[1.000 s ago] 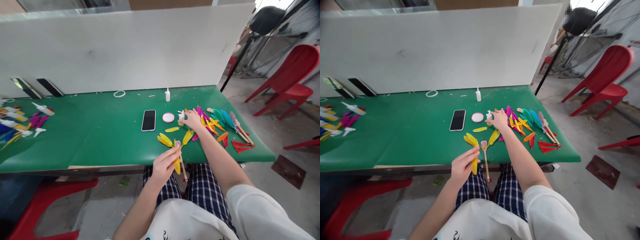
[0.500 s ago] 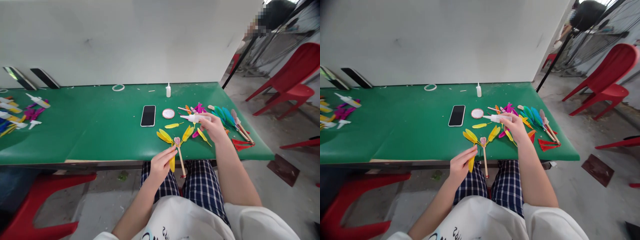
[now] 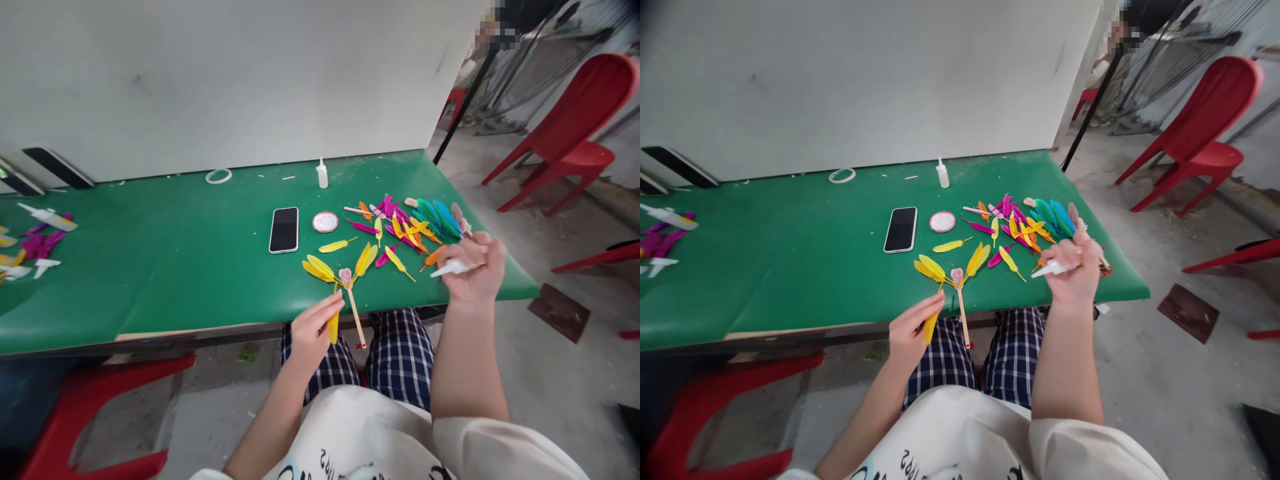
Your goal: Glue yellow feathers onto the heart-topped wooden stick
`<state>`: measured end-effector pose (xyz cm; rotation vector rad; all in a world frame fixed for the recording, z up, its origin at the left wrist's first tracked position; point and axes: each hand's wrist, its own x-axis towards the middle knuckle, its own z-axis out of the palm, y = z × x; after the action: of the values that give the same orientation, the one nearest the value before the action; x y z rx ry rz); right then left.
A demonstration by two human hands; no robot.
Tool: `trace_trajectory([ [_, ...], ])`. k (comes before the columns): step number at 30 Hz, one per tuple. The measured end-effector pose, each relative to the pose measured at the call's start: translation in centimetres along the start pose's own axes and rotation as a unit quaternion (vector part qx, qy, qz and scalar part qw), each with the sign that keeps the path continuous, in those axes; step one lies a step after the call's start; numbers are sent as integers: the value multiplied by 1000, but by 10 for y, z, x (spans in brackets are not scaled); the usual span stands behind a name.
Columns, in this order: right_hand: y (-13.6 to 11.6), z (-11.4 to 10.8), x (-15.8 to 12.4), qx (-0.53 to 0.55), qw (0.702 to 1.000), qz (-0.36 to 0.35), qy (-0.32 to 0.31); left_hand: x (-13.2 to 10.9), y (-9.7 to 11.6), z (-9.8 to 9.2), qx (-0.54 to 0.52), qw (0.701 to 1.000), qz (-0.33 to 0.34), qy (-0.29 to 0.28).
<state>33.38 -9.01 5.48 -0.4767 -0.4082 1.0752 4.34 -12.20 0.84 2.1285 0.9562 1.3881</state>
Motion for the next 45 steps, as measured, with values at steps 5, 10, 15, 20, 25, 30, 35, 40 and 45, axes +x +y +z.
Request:
trace_trajectory([
  [5, -29, 24, -18, -203, 975, -74, -46, 2, 5, -1, -5, 1000, 21, -9],
  [10, -40, 34, -34, -132, 981, -111, -90, 5, 9, -1, -5, 999, 29, -12],
  [15, -9, 17, -24, -291, 956, -10, -34, 6, 9, 0, 4, 999, 46, -25],
  [20, 24, 6, -23, -279, 960, 35, -20, 4, 8, 0, 7, 999, 43, -31],
  [25, 39, 4, -24, -231, 970, 74, -18, 3, 7, 0, 3, 998, 40, -38],
  [30, 46, 4, -26, -224, 971, 89, -2, 3, 7, 1, -4, 998, 42, -47],
  [35, 49, 8, -29, -244, 967, 68, 12, 3, 8, 2, 1, 998, 42, -53],
  [40, 50, 10, -31, -272, 961, 37, 21, 3, 8, 2, 3, 998, 44, -54],
  [45, 49, 13, -33, -265, 964, 31, 9, 2, 8, 3, 1, 998, 48, -51],
])
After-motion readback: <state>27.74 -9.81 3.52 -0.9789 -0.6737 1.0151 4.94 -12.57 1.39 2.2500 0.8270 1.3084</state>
